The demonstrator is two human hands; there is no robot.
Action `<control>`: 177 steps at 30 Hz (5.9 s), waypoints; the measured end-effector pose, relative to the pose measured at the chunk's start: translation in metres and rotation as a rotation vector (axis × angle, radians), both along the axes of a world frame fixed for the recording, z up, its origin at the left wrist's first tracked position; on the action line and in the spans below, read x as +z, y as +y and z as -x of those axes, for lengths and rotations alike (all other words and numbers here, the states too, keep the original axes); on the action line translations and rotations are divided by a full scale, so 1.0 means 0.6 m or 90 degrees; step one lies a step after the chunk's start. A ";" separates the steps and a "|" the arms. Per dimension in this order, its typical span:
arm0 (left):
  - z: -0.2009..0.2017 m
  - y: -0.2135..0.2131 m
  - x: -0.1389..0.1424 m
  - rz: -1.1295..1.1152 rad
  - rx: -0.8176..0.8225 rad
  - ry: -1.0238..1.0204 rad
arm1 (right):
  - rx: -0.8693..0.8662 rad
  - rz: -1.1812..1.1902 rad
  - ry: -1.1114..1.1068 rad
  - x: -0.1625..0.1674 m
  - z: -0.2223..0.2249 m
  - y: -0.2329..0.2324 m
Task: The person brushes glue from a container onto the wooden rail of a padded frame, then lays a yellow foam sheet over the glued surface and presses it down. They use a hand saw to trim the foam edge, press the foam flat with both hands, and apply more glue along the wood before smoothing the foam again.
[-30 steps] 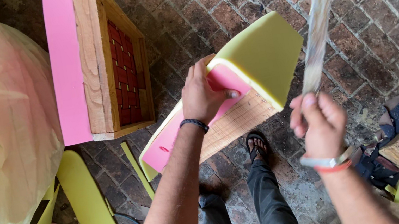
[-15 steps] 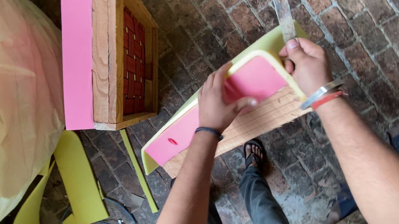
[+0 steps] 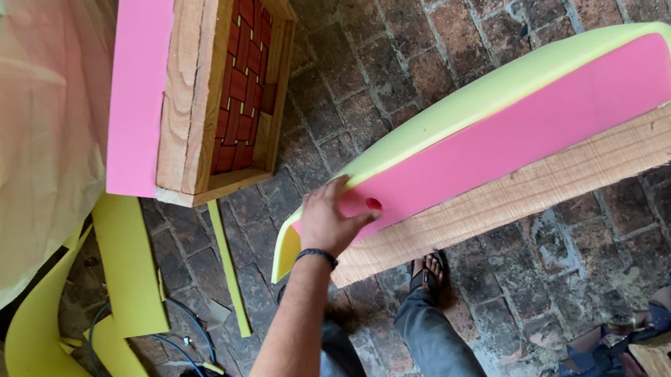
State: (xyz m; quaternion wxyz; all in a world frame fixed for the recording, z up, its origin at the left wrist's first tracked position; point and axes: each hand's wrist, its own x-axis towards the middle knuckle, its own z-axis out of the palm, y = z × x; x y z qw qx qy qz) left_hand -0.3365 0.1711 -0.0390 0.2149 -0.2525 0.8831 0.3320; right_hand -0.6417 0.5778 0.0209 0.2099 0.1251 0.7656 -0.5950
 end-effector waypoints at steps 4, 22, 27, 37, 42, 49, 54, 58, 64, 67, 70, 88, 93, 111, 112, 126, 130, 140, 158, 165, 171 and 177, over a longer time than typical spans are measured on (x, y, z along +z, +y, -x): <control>0.094 0.089 0.010 -0.084 -0.066 -0.010 | -0.024 0.001 -0.002 -0.014 0.014 0.024; 0.182 0.252 0.016 0.085 -0.076 0.209 | -0.107 0.038 0.029 -0.001 0.023 -0.011; 0.179 0.200 0.036 0.079 -0.021 0.199 | -0.077 0.170 0.096 0.014 0.021 -0.070; 0.174 0.151 0.028 0.027 -0.053 0.191 | -0.078 0.113 0.136 0.011 0.047 -0.104; 0.045 0.091 0.024 0.047 0.014 0.092 | -0.126 0.073 0.108 0.024 0.063 -0.096; 0.071 0.082 -0.031 0.107 0.075 0.063 | -0.303 0.022 0.108 0.026 -0.034 -0.146; 0.170 0.120 -0.051 0.117 0.056 0.075 | -0.361 0.132 -0.115 -0.081 -0.261 -0.174; 0.178 0.127 -0.049 0.094 0.040 0.032 | -0.296 0.224 -0.222 -0.150 -0.391 -0.184; 0.167 0.131 -0.062 0.153 0.010 0.115 | -0.158 -0.030 -0.247 -0.171 -0.385 -0.243; 0.162 0.112 -0.073 0.063 0.025 0.079 | -0.203 0.136 -0.377 -0.166 -0.370 -0.261; 0.133 0.077 -0.073 -0.117 0.119 0.077 | -0.122 0.199 -0.444 -0.167 -0.363 -0.267; -0.170 0.042 0.165 0.238 0.496 0.286 | -0.060 0.063 -0.410 0.188 -0.137 -0.337; -0.277 -0.074 0.224 0.226 0.471 0.264 | -0.018 0.142 -0.526 0.192 -0.225 -0.354; -0.135 -0.169 0.173 0.254 0.265 0.263 | -0.093 0.263 -0.439 -0.109 -0.184 -0.413; -0.115 -0.171 0.168 0.259 0.252 0.265 | -0.068 0.174 -0.407 -0.096 -0.180 -0.410; -0.183 -0.209 0.054 0.512 0.181 0.200 | 0.638 -0.232 0.471 -0.023 -0.305 -0.553; -0.202 -0.197 0.025 0.403 0.235 0.170 | 0.857 -0.210 0.740 -0.047 -0.299 -0.657; -0.267 -0.181 0.019 0.289 0.220 0.171 | 0.920 -0.335 0.551 -0.081 -0.292 -0.736; -0.281 -0.244 -0.004 0.338 0.217 0.107 | 0.892 -0.303 0.538 -0.107 -0.294 -0.779; -0.287 -0.217 -0.001 0.352 0.257 0.144 | 0.870 -0.253 0.566 -0.092 -0.294 -0.750; -0.303 -0.197 0.009 0.369 0.292 0.185 | 0.748 -0.229 0.584 -0.083 -0.306 -0.697; -0.319 -0.162 0.054 0.348 0.377 0.203 | 0.586 -0.214 0.303 -0.039 -0.361 -0.604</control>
